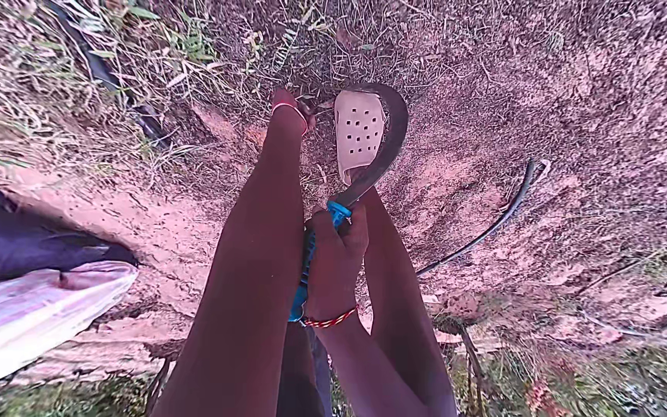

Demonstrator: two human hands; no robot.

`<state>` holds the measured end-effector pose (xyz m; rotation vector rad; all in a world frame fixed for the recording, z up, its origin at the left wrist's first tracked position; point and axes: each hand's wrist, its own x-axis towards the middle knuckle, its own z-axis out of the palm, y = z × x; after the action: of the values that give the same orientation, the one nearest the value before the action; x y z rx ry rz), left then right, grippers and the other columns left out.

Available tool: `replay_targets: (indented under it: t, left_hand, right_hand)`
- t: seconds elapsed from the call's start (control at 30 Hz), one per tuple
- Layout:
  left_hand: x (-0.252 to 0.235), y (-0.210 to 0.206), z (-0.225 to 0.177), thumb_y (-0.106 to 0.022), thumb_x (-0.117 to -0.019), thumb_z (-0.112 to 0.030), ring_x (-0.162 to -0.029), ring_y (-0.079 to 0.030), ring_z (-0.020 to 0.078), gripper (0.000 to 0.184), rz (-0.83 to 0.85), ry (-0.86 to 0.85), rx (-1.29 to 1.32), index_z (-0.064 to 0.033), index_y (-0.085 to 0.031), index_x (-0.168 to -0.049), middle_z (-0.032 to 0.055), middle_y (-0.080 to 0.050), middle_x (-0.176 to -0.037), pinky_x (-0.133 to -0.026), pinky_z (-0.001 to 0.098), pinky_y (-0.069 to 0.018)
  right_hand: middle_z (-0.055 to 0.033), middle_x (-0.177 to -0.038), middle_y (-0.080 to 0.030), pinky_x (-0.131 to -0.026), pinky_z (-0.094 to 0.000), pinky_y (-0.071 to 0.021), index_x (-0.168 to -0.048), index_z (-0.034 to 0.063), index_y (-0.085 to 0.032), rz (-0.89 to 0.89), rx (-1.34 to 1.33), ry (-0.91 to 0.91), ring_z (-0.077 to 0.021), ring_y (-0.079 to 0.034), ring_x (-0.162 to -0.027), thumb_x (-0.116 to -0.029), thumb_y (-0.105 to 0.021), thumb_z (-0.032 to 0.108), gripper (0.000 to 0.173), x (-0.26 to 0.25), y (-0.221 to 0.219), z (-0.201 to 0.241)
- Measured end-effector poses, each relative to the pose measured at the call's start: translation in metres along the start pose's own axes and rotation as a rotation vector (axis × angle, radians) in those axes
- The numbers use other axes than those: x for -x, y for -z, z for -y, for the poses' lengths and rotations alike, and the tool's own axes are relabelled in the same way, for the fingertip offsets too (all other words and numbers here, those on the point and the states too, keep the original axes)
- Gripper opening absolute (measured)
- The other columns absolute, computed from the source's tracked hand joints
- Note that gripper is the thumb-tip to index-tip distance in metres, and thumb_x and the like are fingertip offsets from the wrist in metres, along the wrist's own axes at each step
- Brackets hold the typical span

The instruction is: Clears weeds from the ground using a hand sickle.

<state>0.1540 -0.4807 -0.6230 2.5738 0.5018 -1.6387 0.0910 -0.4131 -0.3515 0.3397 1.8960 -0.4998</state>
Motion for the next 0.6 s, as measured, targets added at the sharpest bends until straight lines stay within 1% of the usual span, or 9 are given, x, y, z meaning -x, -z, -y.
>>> replay_targets:
  t: [0.07,0.13,0.2,0.27,0.33,0.43,0.5,0.53,0.6]
  left_hand:
    - [0.003,0.003,0.004,-0.014,-0.1120,-0.047,-0.061,-0.049,0.0164,0.054,-0.003,-0.030,-0.092,-0.0080,-0.052,-0.113,0.0056,-0.049,-0.080,-0.059,0.0323,-0.0481]
    - [0.003,0.002,0.007,-0.018,-0.1129,-0.042,-0.070,-0.054,0.0174,0.048,-0.013,-0.065,-0.165,-0.0087,-0.051,-0.124,0.0068,-0.053,-0.090,-0.067,0.0332,-0.0500]
    - [-0.006,0.003,0.013,-0.028,-0.1138,-0.030,-0.088,-0.061,0.0221,0.042,-0.002,-0.139,-0.296,-0.0081,-0.046,-0.144,0.0130,-0.058,-0.112,-0.080,0.0382,-0.0545]
    - [-0.016,0.002,0.017,-0.034,-0.1129,-0.022,-0.098,-0.064,0.0257,0.041,0.006,-0.220,-0.470,-0.0086,-0.042,-0.151,0.0175,-0.058,-0.124,-0.086,0.0420,-0.0560]
    - [-0.015,0.003,0.019,-0.034,-0.1130,-0.023,-0.104,-0.066,0.0292,0.042,-0.011,-0.255,-0.512,-0.0073,-0.042,-0.152,0.0218,-0.057,-0.133,-0.089,0.0449,-0.0566]
    - [-0.011,0.004,0.022,-0.031,-0.1134,-0.029,-0.111,-0.064,0.0317,0.046,-0.054,-0.275,-0.518,-0.0042,-0.043,-0.150,0.0234,-0.055,-0.138,-0.093,0.0473,-0.0552]
    - [-0.009,0.004,0.025,-0.041,-0.1122,-0.026,-0.120,-0.063,0.0357,0.044,-0.091,-0.353,-0.721,-0.0038,-0.046,-0.150,0.0258,-0.054,-0.141,-0.099,0.0512,-0.0534]
    - [-0.005,0.004,0.024,-0.043,-0.1111,-0.022,-0.130,-0.058,0.0383,0.045,-0.113,-0.368,-0.841,-0.0037,-0.044,-0.152,0.0268,-0.052,-0.147,-0.105,0.0534,-0.0496]
    - [0.006,0.005,0.022,-0.050,-0.1072,-0.016,-0.137,-0.052,0.0411,0.051,-0.167,-0.388,-1.040,-0.0024,-0.039,-0.155,0.0273,-0.049,-0.150,-0.110,0.0555,-0.0463]
  right_hand:
    - [-0.0034,-0.074,-0.058,-0.053,-0.0217,-0.0483,-0.112,0.0044,-0.058,0.002,0.029,0.027,-0.0067,-0.057,-0.058,-0.0966,-0.059,0.006,0.016,0.001,0.000,-0.004]
    - [-0.0033,-0.076,-0.058,-0.053,-0.0218,-0.0481,-0.113,0.0044,-0.058,0.007,0.043,0.046,-0.0066,-0.056,-0.059,-0.0960,-0.060,0.006,0.017,0.002,0.000,-0.008]
    - [-0.0038,-0.075,-0.058,-0.052,-0.0214,-0.0482,-0.114,0.0036,-0.058,0.006,0.044,0.046,-0.0063,-0.056,-0.058,-0.0965,-0.060,0.006,0.018,0.002,0.003,-0.012]
    - [-0.0033,-0.073,-0.057,-0.052,-0.0207,-0.0481,-0.111,0.0032,-0.058,-0.005,0.036,0.062,-0.0057,-0.056,-0.058,-0.0960,-0.059,0.004,0.015,0.001,0.004,-0.015]
    - [-0.0026,-0.073,-0.057,-0.053,-0.0201,-0.0484,-0.111,0.0029,-0.058,-0.016,0.029,0.088,-0.0051,-0.056,-0.058,-0.0952,-0.059,0.004,0.016,0.000,0.004,-0.019]
    - [-0.0027,-0.075,-0.058,-0.055,-0.0200,-0.0489,-0.113,0.0031,-0.058,-0.028,0.024,0.110,-0.0047,-0.056,-0.059,-0.0943,-0.059,0.003,0.018,0.001,0.004,-0.026]
    - [-0.0028,-0.077,-0.058,-0.056,-0.0202,-0.0497,-0.112,0.0033,-0.058,-0.038,0.015,0.121,-0.0051,-0.057,-0.061,-0.0943,-0.059,0.002,0.018,0.001,0.004,-0.030]
    - [-0.0026,-0.078,-0.057,-0.057,-0.0202,-0.0497,-0.112,0.0033,-0.058,-0.046,0.008,0.128,-0.0052,-0.057,-0.062,-0.0939,-0.059,0.002,0.018,0.002,0.003,-0.032]
    - [-0.0026,-0.076,-0.058,-0.056,-0.0202,-0.0502,-0.110,0.0030,-0.057,-0.060,-0.006,0.136,-0.0052,-0.057,-0.060,-0.0935,-0.060,0.002,0.017,0.004,0.002,-0.032]
